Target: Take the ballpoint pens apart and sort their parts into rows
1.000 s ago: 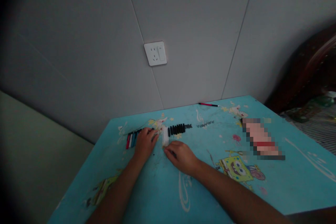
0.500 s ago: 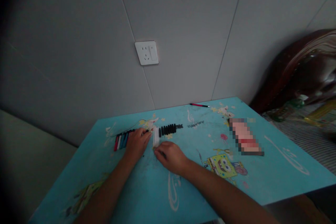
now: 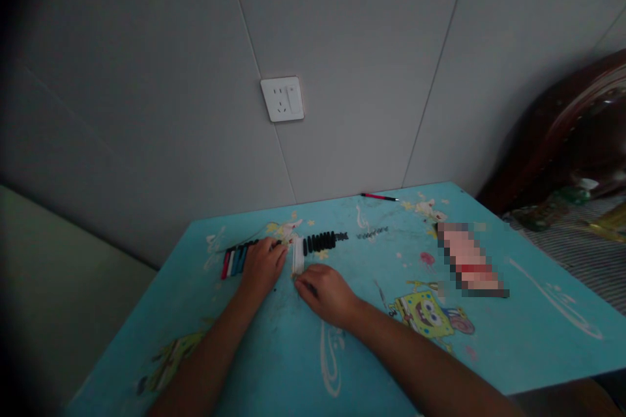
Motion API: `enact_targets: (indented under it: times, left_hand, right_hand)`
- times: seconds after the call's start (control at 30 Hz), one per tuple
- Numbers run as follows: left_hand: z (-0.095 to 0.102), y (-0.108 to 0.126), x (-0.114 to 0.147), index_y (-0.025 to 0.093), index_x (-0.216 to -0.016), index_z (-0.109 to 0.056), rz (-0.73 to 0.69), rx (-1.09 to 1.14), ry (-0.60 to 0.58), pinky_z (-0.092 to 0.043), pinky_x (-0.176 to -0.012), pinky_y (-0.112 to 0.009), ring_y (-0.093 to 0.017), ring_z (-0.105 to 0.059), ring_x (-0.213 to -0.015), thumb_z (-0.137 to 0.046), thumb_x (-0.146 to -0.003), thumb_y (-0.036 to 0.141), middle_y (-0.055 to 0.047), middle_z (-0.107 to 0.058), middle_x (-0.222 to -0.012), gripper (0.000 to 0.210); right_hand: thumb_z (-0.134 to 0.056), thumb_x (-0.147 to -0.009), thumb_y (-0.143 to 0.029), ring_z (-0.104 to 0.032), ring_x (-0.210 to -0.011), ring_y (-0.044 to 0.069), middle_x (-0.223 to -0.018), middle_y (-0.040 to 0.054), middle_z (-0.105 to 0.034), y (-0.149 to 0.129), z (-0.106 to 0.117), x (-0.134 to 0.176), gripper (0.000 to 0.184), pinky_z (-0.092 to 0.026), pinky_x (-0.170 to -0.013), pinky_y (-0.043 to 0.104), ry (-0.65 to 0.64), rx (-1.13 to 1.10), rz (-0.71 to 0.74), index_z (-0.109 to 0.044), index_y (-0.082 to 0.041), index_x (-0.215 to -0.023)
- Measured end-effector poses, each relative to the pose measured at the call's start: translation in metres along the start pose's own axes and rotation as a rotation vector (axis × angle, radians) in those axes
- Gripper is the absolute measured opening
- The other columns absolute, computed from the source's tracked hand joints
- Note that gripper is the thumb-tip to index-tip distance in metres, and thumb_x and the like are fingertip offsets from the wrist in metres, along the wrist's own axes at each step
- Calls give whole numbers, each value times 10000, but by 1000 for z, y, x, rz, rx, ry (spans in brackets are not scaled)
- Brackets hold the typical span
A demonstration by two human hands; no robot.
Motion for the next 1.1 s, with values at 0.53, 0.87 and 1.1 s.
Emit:
enact_targets:
  times: [0.53, 0.87, 1.1]
  left_hand:
    - [7, 4, 2, 225, -881, -659, 61, -10, 26, -385, -826, -366, -239, -532, -967, -515, -931, 263, -73, -581, -986, 157]
    - [8, 1, 6, 231, -1089, -673, 104, 277, 90, -428, -901, -397, -241, -552, -969, -483, -938, 227, -92, -560, -1048, 243]
    - [23, 7, 22, 254, -1233, -630, 150, 851, 211, -454, -924, -334, -200, -553, -1038, -402, -995, 262, -73, -557, -1100, 330]
  right_hand:
    - [-487, -982, -253, -566, -770, 152, -793, 26, -594, -1, 0, -1, 198, -437, -749, 266, -9, -19, -16, -619, -194, -846]
    - [-483, -985, -262, -567, -769, 161, -792, 30, -601, 0, -1, 0, 206, -442, -751, 284, -11, -23, -17, -627, -195, -855]
    - [-478, -989, -274, -568, -770, 167, -790, 36, -608, 1, -1, 1, 229, -446, -744, 292, -6, -24, -21, -634, -194, -843]
Point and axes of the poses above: each hand's wrist, its own x-axis away from the middle knuckle, its own z-axis out of the back of the hand, y = z × x, the point moved 1 cm from there along -x, towards the middle knuckle
